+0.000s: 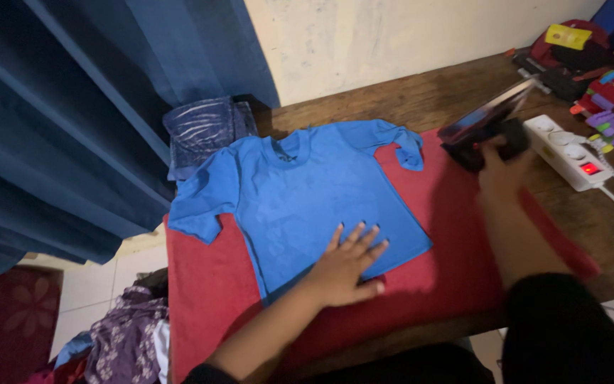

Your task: The person irons a pair of denim shorts and a blue long-sleeved shirt on a red-covered ironing board. They smooth the garments, use the iron on different sections, flip the items, and fold the shorts after ironing.

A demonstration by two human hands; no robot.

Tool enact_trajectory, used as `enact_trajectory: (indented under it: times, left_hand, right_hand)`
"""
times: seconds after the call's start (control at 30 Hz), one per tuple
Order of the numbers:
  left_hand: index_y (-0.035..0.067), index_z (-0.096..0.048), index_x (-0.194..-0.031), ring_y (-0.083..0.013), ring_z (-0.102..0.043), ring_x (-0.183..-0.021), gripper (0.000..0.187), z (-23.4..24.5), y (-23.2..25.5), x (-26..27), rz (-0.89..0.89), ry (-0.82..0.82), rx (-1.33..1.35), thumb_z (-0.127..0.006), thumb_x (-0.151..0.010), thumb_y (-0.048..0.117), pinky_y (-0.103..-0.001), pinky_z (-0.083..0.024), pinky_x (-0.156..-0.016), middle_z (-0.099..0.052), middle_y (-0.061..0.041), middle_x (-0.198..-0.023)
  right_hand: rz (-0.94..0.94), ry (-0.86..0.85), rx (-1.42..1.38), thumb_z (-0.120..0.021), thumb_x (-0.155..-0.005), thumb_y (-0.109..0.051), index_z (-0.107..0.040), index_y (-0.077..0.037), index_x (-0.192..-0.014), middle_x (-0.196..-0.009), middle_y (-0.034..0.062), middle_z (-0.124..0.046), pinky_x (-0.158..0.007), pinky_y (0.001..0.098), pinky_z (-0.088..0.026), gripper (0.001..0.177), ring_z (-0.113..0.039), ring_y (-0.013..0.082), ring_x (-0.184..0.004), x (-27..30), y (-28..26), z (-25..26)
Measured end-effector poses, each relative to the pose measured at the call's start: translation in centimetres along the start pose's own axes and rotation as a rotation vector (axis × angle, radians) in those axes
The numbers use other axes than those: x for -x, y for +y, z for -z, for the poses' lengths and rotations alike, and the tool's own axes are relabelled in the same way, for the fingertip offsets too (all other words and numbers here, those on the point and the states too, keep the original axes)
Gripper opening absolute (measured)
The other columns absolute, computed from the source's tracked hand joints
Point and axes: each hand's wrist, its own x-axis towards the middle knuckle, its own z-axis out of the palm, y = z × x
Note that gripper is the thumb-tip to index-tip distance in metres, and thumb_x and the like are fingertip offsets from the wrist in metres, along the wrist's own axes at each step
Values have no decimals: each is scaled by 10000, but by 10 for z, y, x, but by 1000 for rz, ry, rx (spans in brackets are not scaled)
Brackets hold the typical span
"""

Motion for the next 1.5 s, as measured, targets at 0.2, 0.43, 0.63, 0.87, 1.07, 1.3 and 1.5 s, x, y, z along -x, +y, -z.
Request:
enact_trajectory:
  times: [0.2,0.43,0.63,0.87,1.07,1.3,1.5]
  left_hand:
    - [75,-442,-1537,-346,-340,-1524,710,-1,7,74,53,149,-1,-662,-868,165,-533,-250,-1224,-382,-177,-1628]
    - [48,-615,-1225,-363,-557,-1229,470,-1,-5,120,268,305,-114,-708,-767,103,-464,-485,-998,-593,-161,-1256]
    - [106,-648,-914,-347,-676,-812,157,28,-35,128,519,469,-217,-693,-764,107,-482,-538,-673,-675,-117,-882]
    - [48,-694,-1006,-418,-687,-854,189,156,-106,97,590,1111,-203,-670,-1005,236,-494,-535,-728,-708,-203,-916]
    - [-11,-699,-1100,-147,-727,-910,111,244,-69,78,219,1399,482,-629,-1020,-43,-276,-592,-806,-746,-111,-998]
    - [-33,-676,-1138,-98,-698,-807,146,255,20,131,50,1437,643,-606,-1010,-27,-232,-565,-735,-749,-61,-986]
    - [-4,-697,-1145,-41,-582,-771,62,259,-10,119,7,1429,344,-686,-1117,49,-189,-431,-654,-707,-17,-1010]
  right_hand:
    - [173,-109,400,-657,-1093,-126,-544,-35,-1121,-1112,140,-535,-890,402,-485,147,-539,285,-981,77,-79,8]
    - [125,-955,1296,-770,-824,-368,-629,-69,-900,-890,154,-682,-731,520,-500,339,-673,380,-865,160,-157,-50]
    - [-150,-880,490,-657,-937,-161,-572,-62,-1069,-848,66,-605,-693,346,-489,185,-619,188,-766,139,-126,-65]
    - [-503,-726,-135,-465,-1107,-174,-661,-69,-1183,-966,-21,-609,-720,224,-501,235,-552,65,-797,36,-143,-169]
    - [-4,-725,-355,-585,-1104,36,-652,44,-1285,-1028,62,-644,-758,199,-442,193,-576,90,-856,-8,-184,-198]
    - [-11,-210,-260,-579,-1126,-70,-628,31,-1268,-1054,96,-643,-830,268,-461,182,-590,150,-936,-9,-151,-128]
    - [148,-143,-9,-573,-1145,-162,-608,20,-1254,-1077,125,-643,-892,327,-476,215,-601,202,-1005,-42,-116,-116]
